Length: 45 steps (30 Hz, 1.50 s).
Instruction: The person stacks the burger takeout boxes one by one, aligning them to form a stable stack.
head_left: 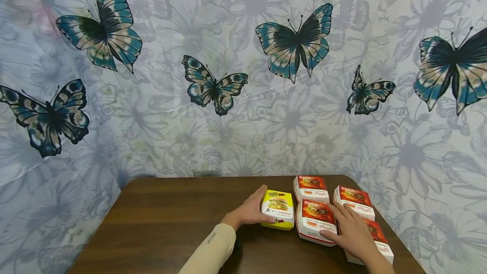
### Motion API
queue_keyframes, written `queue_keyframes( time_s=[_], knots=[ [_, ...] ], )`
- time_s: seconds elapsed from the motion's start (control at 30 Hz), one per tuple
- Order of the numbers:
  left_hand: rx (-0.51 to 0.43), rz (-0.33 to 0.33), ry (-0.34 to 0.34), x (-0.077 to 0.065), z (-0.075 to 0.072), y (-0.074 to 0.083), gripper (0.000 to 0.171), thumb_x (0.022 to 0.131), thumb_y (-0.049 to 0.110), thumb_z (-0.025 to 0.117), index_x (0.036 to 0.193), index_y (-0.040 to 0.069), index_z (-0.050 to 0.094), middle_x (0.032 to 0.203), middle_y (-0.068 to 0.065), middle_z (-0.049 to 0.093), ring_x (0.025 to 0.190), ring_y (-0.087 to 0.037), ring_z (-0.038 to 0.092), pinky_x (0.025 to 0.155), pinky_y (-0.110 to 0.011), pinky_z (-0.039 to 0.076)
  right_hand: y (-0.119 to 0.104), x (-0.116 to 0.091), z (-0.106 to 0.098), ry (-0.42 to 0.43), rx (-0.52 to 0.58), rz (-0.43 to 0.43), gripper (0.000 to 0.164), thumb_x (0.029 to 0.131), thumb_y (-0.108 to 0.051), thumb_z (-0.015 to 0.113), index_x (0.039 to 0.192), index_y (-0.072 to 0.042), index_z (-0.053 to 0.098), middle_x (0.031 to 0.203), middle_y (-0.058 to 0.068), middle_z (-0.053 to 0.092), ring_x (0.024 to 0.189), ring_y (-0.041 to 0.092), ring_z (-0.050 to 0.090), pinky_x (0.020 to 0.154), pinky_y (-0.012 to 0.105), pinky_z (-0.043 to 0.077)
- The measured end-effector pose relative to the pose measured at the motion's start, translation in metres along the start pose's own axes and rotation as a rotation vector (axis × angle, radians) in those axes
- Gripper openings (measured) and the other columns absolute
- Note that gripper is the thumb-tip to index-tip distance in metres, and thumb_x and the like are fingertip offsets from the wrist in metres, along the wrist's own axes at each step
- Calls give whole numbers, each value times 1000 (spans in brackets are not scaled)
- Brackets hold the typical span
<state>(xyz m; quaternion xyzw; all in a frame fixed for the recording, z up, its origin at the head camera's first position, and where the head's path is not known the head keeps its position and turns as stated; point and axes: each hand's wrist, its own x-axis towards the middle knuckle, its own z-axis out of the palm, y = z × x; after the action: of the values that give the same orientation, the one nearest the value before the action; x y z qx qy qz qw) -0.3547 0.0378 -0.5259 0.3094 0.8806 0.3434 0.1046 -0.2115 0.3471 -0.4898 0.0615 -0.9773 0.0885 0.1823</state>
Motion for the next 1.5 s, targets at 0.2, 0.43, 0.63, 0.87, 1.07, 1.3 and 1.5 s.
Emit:
queue_keyframes(
  time_s=[0.2, 0.43, 0.63, 0.87, 1.07, 1.3, 1.5],
  knots=[
    [5, 14, 11, -2, -2, -3, 118, 69, 60, 76, 156, 20, 8, 163, 1, 10, 148, -23, 19, 116, -50, 26, 0, 4, 7, -35, -25, 3, 101, 65, -77, 66, 138, -8, 51, 139, 18, 51, 124, 45, 46, 95, 65, 36],
    [0, 7, 21, -5, -1, -3, 117, 68, 58, 78, 156, 21, 10, 161, 1, 17, 146, -23, 23, 115, -50, 28, -4, 7, 8, -60, -12, 9, 107, 62, -78, 67, 138, -5, 50, 140, 18, 50, 126, 46, 45, 96, 66, 35],
    [-7, 2, 29, -11, -2, -3, 116, 68, 58, 79, 155, 19, 13, 160, -2, 18, 145, -23, 26, 114, -48, 30, -6, 8, 5, -88, -20, 23, 107, 62, -79, 66, 139, -6, 49, 141, 17, 50, 126, 47, 44, 96, 67, 34],
    [-14, 10, 27, -22, -4, -7, 116, 69, 60, 77, 156, 18, 12, 161, -4, 15, 143, -22, 29, 111, -45, 34, -4, 7, 5, -107, -13, 21, 107, 63, -77, 68, 140, -5, 48, 141, 18, 50, 126, 48, 43, 96, 70, 31],
    [-60, -16, 28, -35, -7, -9, 115, 70, 61, 76, 156, 20, 11, 161, 0, 12, 138, -20, 34, 108, -43, 38, -3, 7, 5, -111, 7, 16, 103, 65, -75, 68, 139, -6, 49, 143, 17, 49, 128, 47, 42, 97, 71, 29],
    [-81, -17, 38, -52, -10, -17, 114, 71, 61, 75, 156, 20, 10, 161, -1, 10, 141, -21, 31, 108, -45, 37, -3, 6, 3, -120, 11, 24, 102, 66, -74, 68, 139, -5, 49, 143, 18, 48, 129, 48, 40, 97, 73, 29],
    [-81, -38, 60, -68, -8, -21, 115, 70, 61, 76, 156, 23, 8, 160, 3, 11, 138, -21, 35, 106, -46, 39, -1, 5, 3, -128, -12, 24, 103, 66, -73, 68, 140, -4, 48, 142, 19, 49, 128, 49, 41, 95, 72, 30]
  ],
)
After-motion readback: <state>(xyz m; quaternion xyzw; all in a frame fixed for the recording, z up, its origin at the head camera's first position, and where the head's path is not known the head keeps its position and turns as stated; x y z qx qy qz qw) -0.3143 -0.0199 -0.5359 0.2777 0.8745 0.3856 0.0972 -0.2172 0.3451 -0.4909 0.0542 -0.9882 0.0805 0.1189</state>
